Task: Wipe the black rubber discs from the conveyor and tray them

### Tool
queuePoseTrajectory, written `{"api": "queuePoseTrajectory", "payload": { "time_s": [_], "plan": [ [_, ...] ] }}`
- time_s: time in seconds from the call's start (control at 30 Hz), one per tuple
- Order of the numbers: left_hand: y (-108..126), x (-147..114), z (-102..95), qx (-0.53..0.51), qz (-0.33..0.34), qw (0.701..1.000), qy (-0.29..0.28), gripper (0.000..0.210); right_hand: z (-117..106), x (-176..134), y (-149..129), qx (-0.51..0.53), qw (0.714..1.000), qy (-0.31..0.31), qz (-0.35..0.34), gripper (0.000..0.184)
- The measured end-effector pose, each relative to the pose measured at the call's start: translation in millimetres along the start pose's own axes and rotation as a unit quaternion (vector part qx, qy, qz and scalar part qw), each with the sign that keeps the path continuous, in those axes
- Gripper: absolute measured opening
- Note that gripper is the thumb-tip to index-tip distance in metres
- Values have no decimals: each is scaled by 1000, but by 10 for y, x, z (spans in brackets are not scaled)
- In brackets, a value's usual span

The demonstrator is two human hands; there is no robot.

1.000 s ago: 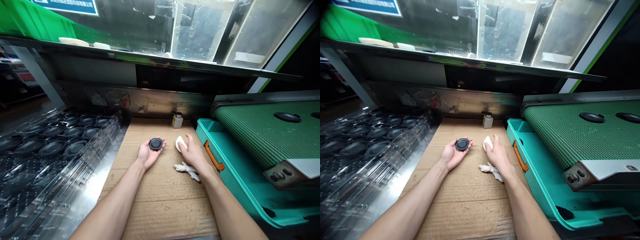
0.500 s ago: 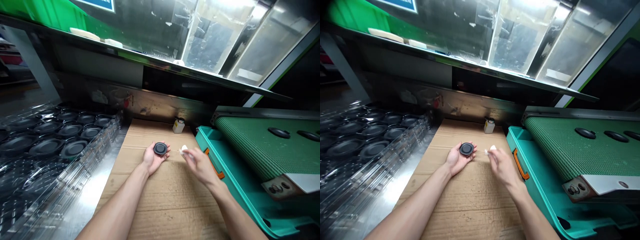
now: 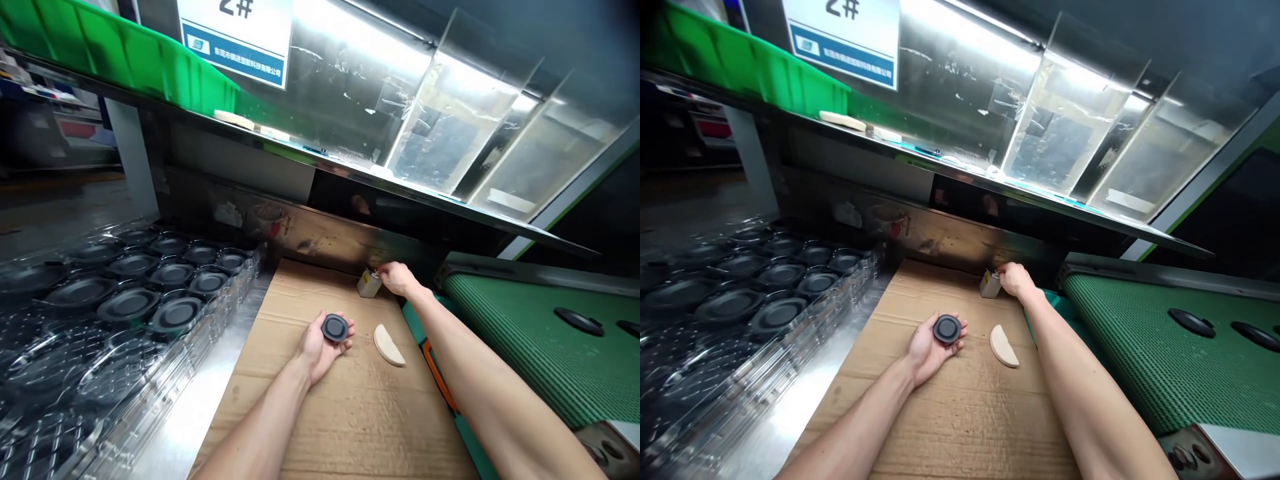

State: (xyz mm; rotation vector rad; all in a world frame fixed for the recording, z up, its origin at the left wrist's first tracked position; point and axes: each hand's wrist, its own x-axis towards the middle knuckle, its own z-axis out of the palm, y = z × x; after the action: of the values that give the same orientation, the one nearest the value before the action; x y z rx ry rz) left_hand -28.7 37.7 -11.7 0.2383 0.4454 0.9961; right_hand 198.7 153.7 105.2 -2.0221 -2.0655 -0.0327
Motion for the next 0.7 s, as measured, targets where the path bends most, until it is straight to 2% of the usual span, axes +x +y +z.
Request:
{"api": "queuePoseTrajectory", "payload": {
  "time_s": [0.2, 0.3, 0.4, 0.53, 0.7],
  "plan": [
    [3, -18, 11, -3, -2, 1000, 2, 33, 2, 72, 36, 15, 1000, 2, 14, 29],
    [1, -17, 9, 0, -2, 1000, 1, 33, -23, 63, 18, 31, 999, 2, 17, 24],
    [1, -11, 5, 2, 2, 1000, -4, 34, -107, -25, 9, 51, 998, 30, 28, 24],
    [4, -2, 3, 0, 4, 1000, -5, 37, -98, -460, -121, 106, 988, 100, 43, 37],
    [-20, 17, 11, 2, 9, 1000, -26, 37, 349, -1330, -637, 275, 952, 118, -58, 30]
  ]
}}
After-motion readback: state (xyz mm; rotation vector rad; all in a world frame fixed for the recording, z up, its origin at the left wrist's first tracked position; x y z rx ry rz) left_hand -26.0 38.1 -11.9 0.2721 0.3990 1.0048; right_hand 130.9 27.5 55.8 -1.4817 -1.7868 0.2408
